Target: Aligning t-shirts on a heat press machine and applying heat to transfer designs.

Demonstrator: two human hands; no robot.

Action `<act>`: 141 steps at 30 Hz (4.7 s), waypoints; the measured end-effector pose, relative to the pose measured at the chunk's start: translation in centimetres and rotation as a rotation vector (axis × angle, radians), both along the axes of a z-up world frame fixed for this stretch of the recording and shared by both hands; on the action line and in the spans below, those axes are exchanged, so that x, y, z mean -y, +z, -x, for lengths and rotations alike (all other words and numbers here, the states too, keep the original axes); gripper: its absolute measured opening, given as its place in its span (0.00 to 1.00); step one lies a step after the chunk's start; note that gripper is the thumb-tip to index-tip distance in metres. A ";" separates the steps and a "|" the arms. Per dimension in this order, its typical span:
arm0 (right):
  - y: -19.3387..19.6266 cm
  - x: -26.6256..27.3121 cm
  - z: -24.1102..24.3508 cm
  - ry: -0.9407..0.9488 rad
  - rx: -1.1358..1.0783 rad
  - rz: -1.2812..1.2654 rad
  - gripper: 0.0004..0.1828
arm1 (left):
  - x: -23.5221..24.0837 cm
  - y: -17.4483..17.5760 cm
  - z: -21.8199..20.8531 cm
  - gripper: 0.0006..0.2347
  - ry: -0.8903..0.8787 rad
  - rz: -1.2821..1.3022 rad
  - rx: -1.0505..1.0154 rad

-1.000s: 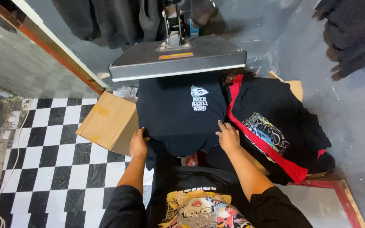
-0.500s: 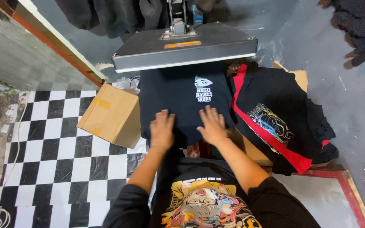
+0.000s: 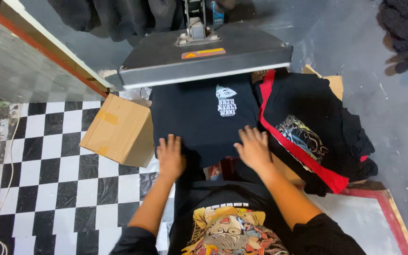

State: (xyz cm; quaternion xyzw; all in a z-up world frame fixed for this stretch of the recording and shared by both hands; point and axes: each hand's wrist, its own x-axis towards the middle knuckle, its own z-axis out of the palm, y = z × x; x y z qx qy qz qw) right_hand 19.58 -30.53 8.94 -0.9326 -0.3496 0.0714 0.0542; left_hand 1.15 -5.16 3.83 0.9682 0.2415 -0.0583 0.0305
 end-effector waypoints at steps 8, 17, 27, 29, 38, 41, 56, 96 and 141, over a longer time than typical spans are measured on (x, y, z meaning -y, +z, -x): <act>4.3 -5.5 0.6 0.142 -0.241 0.019 0.29 | 4.0 8.0 -5.7 0.24 -0.121 0.324 0.068; 18.9 -7.0 -0.8 0.250 -0.316 -0.029 0.25 | 2.9 22.6 -6.5 0.22 -0.165 0.459 0.177; 35.3 -9.1 -1.9 0.361 -0.131 -0.266 0.22 | 0.9 39.3 -8.0 0.22 -0.281 0.423 0.226; 36.2 -9.5 -2.2 0.359 -0.074 -0.310 0.22 | 0.1 40.6 -8.6 0.22 -0.305 0.378 0.277; 43.1 -13.6 -5.0 0.322 0.372 -0.558 0.23 | -3.9 49.4 -12.7 0.22 -0.461 0.096 0.734; 45.2 -15.4 -5.9 0.295 0.461 -0.612 0.22 | -5.5 51.5 -14.2 0.22 -0.480 0.016 0.851; 45.6 -20.0 -14.5 0.320 0.704 -0.724 0.22 | -7.7 51.1 -24.0 0.22 -0.354 -0.402 1.047; 45.4 -20.2 -11.6 0.266 0.601 -0.842 0.17 | -7.2 50.6 -22.2 0.15 -0.339 -0.351 1.076; 4.7 -9.1 1.4 0.399 0.206 -0.147 0.07 | 2.9 11.4 -7.8 0.08 -0.315 0.082 0.126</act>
